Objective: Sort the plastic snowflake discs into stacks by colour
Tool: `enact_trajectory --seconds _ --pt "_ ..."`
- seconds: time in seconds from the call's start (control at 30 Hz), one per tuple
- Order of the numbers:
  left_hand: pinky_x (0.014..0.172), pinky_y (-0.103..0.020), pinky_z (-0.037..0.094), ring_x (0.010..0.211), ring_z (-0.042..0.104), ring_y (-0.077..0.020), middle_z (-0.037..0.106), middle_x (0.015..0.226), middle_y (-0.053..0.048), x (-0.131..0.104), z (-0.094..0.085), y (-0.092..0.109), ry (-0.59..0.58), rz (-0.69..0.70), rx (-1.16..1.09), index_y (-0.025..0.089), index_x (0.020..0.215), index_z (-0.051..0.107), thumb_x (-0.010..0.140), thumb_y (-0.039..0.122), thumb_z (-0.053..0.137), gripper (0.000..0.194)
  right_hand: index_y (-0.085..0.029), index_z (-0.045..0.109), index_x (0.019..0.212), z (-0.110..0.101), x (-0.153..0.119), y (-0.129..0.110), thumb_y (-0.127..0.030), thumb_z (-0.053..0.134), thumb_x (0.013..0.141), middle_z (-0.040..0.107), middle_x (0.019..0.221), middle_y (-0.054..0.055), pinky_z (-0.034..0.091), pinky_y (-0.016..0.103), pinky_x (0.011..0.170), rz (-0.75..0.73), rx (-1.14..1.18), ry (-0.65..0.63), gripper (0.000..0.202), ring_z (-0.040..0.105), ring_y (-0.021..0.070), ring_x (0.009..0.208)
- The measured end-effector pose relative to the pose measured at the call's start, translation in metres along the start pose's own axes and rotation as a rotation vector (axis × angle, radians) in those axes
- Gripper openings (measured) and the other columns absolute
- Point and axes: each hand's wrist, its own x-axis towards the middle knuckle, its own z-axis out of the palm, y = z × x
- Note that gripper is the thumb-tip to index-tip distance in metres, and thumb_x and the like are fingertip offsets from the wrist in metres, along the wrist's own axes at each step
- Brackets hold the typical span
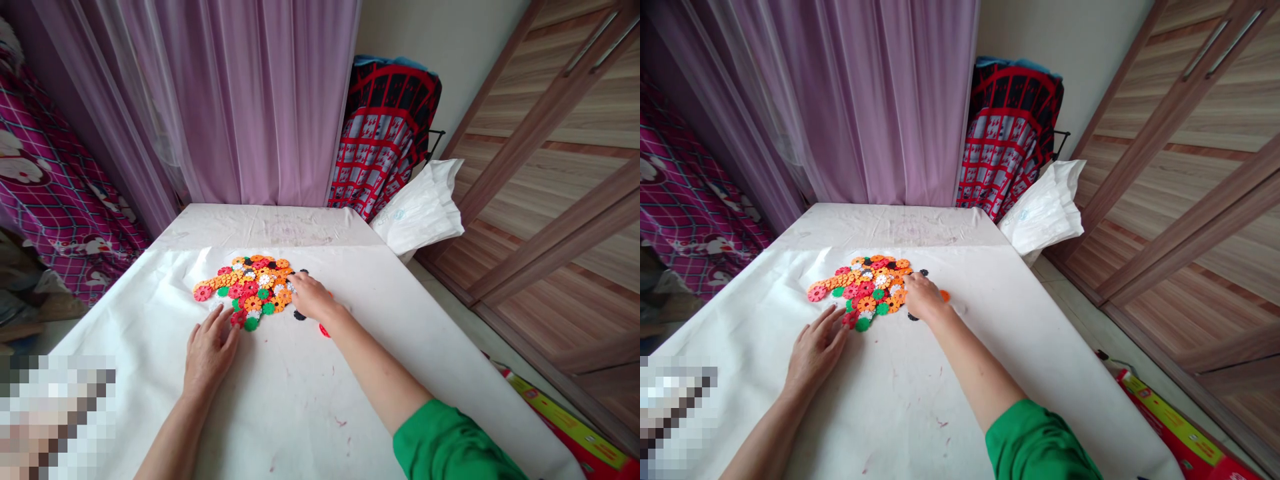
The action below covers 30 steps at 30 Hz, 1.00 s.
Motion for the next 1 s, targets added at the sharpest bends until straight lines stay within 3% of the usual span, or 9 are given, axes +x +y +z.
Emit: enact_trajectory --seconds 0.13,0.3,0.4,0.5,0.63,1.0 --pt "0.115 -0.052 0.032 0.135 0.05 -0.0268 0.051 0.149 -0.011 -0.001 0.0 0.004 -0.018 0.003 0.032 0.023 0.131 0.059 0.094 0.043 0.04 0.047 -0.012 0.061 0.123 0.022 0.013 -0.041 -0.012 0.056 0.086 0.057 0.128 0.019 0.047 0.033 0.095 0.009 -0.065 -0.086 0.037 0.059 0.0263 0.115" --pt "0.117 -0.053 0.027 0.144 0.038 -0.0271 0.043 0.155 -0.012 -0.004 0.001 0.01 -0.068 0.027 0.074 0.022 0.141 0.05 0.094 0.042 0.041 0.052 -0.012 0.066 0.116 0.039 0.009 -0.065 -0.013 0.054 0.087 0.062 0.12 0.017 0.047 0.031 0.093 -0.187 -0.021 -0.085 0.031 0.061 0.0247 0.111" --pt "0.118 -0.053 0.025 0.145 0.036 -0.0275 0.042 0.156 -0.011 -0.005 0.001 0.012 -0.079 0.016 0.082 0.024 0.141 0.051 0.093 0.042 0.043 0.051 -0.019 0.067 0.116 0.032 0.014 -0.048 -0.011 0.048 0.089 0.067 0.118 0.011 0.046 0.029 0.092 -0.203 0.042 -0.026 0.033 0.063 0.0211 0.109" --pt "0.118 -0.053 0.024 0.145 0.036 -0.0274 0.043 0.155 -0.009 -0.006 0.001 0.015 -0.075 0.009 0.077 0.027 0.138 0.054 0.092 0.041 0.047 0.049 -0.022 0.07 0.111 0.016 0.024 -0.013 -0.007 0.049 0.085 0.07 0.117 0.008 0.044 0.028 0.094 -0.05 0.032 0.04 0.036 0.063 0.0197 0.111" --pt "0.119 -0.053 0.023 0.145 0.034 -0.028 0.043 0.155 -0.01 -0.005 0.0 0.016 -0.097 0.005 0.076 0.025 0.138 0.055 0.093 0.044 0.045 0.05 -0.023 0.07 0.108 0.005 0.032 0.019 -0.012 0.061 0.08 0.07 0.118 0.005 0.044 0.027 0.093 0.015 -0.047 -0.013 0.032 0.063 0.0203 0.109" --pt "0.119 -0.053 0.024 0.145 0.036 -0.0279 0.044 0.155 -0.01 -0.005 0.0 0.014 -0.094 0.014 0.084 0.026 0.137 0.056 0.093 0.044 0.045 0.049 -0.024 0.066 0.104 0.02 0.033 0.011 -0.018 0.061 0.08 0.069 0.113 0.004 0.044 0.028 0.085 -0.024 -0.057 0.005 0.025 0.063 0.0193 0.102"
